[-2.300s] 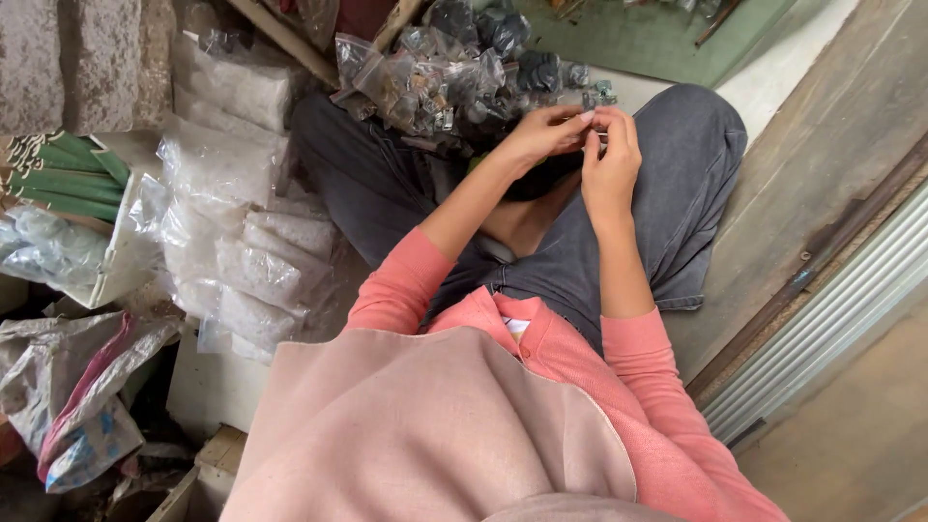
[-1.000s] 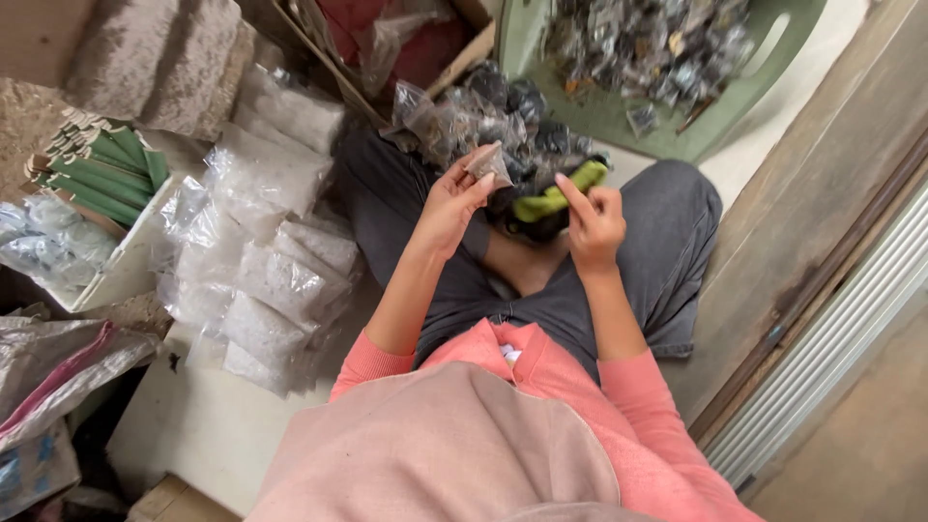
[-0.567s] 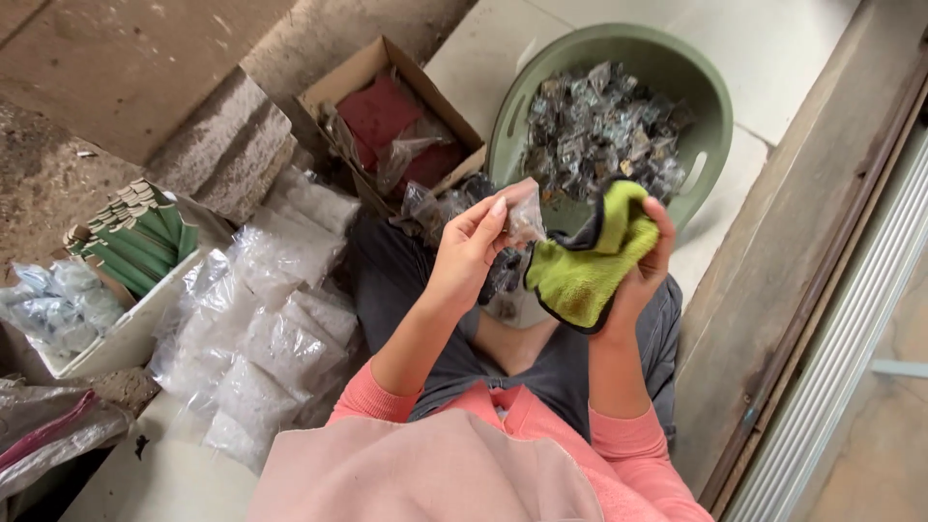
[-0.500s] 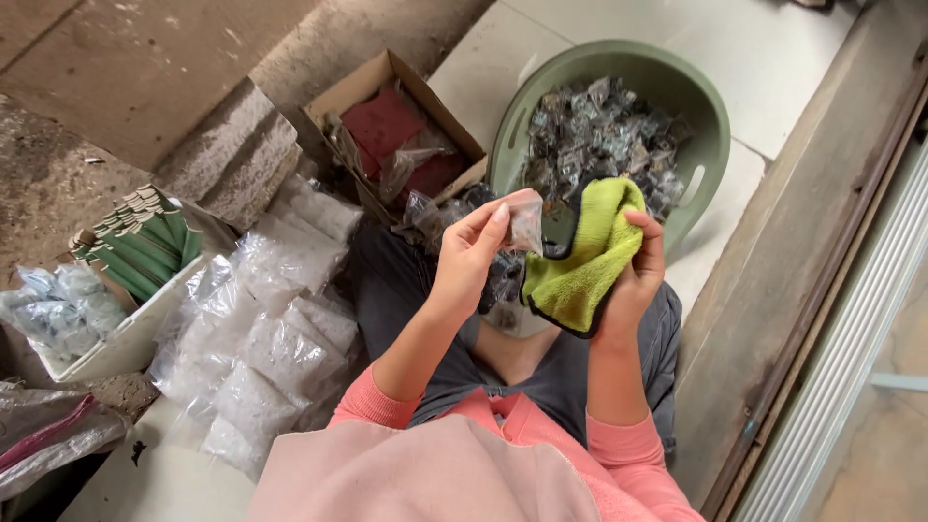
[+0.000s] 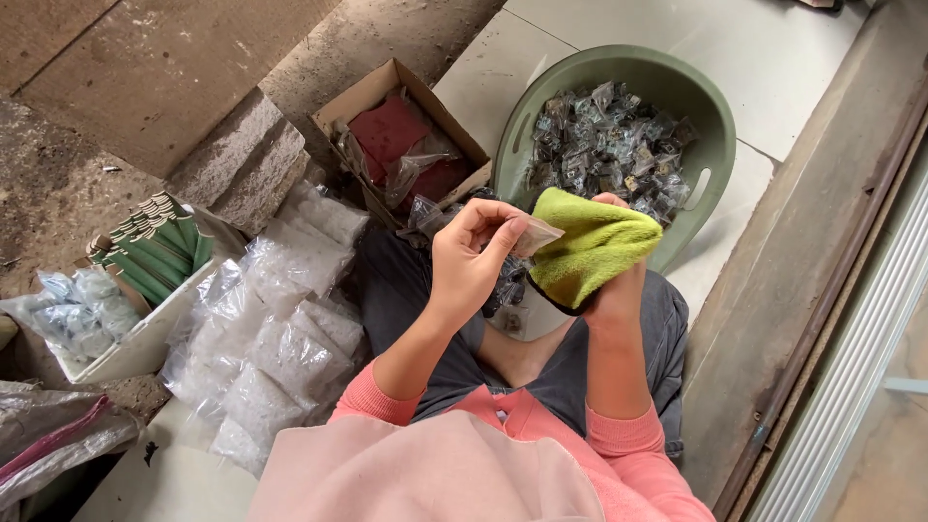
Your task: The person sits on the floor and places small hardware items into plastic bags by hand, using a small cloth to clean them before sealing the bags.
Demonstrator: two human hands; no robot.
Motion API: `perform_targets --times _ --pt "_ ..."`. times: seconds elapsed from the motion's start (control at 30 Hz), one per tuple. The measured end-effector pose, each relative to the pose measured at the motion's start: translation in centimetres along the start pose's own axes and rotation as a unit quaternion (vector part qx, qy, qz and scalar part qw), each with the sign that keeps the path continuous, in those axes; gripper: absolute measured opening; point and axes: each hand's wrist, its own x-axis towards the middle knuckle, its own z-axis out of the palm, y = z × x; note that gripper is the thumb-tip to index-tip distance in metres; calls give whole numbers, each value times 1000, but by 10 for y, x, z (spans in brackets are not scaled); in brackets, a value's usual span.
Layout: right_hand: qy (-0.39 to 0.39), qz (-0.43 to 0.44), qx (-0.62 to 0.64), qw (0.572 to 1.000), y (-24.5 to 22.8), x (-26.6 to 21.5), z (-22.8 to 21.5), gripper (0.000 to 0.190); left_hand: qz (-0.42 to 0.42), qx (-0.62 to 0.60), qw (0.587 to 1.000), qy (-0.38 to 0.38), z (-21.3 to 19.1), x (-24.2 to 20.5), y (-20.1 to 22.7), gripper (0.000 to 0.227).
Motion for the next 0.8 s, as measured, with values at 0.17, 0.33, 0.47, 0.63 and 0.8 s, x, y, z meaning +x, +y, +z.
perform_targets --times 0.17,0.33,0.47,0.63,0.8 --pt "-16 77 -4 997 -23 1 20 42 41 54 998 -17 -1 3 18 8" --pt "-56 23 -26 998 -23 -4 19 43 82 114 990 -15 2 7 37 5" --pt "-69 -41 -109 991 -27 -13 37 35 71 118 990 -7 6 5 32 3" --pt "-55 -82 -135 986 -21 -18 37 27 46 82 995 -27 4 3 18 5" --pt "-60 -94 -136 984 -30 -32 45 27 25 -8 999 -31 2 1 23 10"
